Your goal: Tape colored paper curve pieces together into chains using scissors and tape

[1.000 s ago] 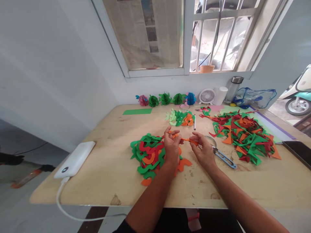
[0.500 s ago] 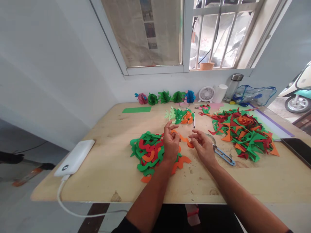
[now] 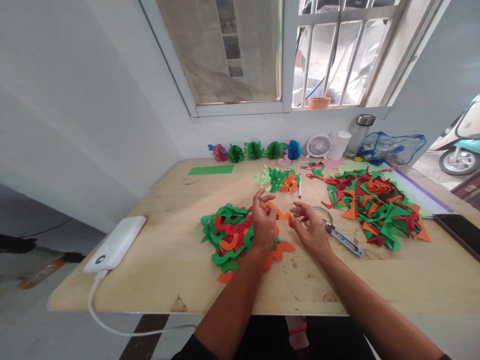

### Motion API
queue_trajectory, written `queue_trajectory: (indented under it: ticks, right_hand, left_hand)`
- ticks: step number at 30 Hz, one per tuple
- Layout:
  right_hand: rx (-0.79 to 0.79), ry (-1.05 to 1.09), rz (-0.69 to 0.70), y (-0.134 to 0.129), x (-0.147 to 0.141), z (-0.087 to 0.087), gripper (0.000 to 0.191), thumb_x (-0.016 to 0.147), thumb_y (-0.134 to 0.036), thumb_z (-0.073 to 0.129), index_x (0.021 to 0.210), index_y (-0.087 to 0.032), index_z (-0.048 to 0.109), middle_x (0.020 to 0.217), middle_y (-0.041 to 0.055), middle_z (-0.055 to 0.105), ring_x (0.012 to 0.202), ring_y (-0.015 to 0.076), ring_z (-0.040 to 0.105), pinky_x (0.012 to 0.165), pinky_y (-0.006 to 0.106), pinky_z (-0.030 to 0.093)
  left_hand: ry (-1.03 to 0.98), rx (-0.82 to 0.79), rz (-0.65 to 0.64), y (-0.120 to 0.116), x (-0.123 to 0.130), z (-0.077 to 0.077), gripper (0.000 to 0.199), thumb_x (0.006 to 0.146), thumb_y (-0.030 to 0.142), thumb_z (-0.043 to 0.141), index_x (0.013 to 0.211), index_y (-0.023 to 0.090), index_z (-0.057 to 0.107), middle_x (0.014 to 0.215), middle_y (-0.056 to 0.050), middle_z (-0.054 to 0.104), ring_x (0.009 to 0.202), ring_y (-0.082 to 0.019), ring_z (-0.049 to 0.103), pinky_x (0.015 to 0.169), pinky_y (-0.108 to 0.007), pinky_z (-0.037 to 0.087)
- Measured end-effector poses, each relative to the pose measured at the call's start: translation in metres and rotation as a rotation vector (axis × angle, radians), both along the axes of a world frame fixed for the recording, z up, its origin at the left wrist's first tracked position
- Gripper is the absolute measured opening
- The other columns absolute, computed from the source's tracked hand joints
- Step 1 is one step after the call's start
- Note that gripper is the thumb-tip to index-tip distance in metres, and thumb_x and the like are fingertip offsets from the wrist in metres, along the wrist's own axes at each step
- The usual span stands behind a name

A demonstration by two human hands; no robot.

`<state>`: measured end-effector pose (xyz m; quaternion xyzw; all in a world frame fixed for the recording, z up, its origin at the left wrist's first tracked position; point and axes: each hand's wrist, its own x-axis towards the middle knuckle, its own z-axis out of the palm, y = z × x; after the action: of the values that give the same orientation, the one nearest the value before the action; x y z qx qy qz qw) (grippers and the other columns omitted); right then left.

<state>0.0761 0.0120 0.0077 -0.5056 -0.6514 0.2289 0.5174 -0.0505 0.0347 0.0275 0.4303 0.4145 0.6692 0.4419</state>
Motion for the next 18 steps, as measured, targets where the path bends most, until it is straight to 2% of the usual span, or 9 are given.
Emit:
queue_trajectory:
  ticks: [4,7,13,18]
  right_hand:
    - [0.105,-0.15,-0.011,-0.0026,-0.0022,-0.0009,0.04,0.08,-0.025,0.054,0.12,-0.023,0.051,0.096,0.0064,0.067,0.089,0.0196,0.062,0.078,0.035,0.049]
    - [0.113,-0.204,0.003,-0.0039,-0.0039,-0.0018,0.041,0.081,-0.026,0.054,0.122,-0.024,0.049,0.096,0.0056,0.068,0.093,0.021,0.062,0.082,0.038,0.048]
    - [0.122,-0.251,-0.027,-0.0058,-0.0065,-0.0005,0.043,0.082,-0.028,0.055,0.124,-0.024,0.048,0.094,0.0057,0.069,0.09,0.0223,0.062,0.081,0.04,0.048]
    - [0.152,-0.27,-0.072,-0.0061,-0.0061,-0.0003,0.039,0.083,-0.022,0.051,0.122,-0.023,0.05,0.089,0.0049,0.069,0.084,0.0215,0.063,0.078,0.038,0.047]
  left_hand:
    - [-0.045,-0.044,0.023,-0.0007,-0.0003,0.001,0.059,0.068,0.01,0.054,0.124,0.023,0.046,0.104,-0.005,0.058,0.051,-0.003,0.045,0.049,-0.016,0.042]
    - [-0.04,-0.069,0.026,-0.0014,0.0004,0.0019,0.059,0.067,0.01,0.054,0.124,0.024,0.046,0.104,-0.005,0.057,0.05,-0.002,0.045,0.05,-0.017,0.043]
    - [-0.027,-0.061,0.011,-0.0013,0.0027,-0.0017,0.059,0.067,0.012,0.055,0.124,0.023,0.045,0.105,-0.005,0.058,0.054,-0.003,0.048,0.052,-0.017,0.044]
    - [-0.052,-0.066,-0.015,-0.0004,0.004,-0.0033,0.061,0.066,0.011,0.057,0.125,0.023,0.044,0.107,-0.006,0.059,0.055,-0.004,0.052,0.051,-0.019,0.046]
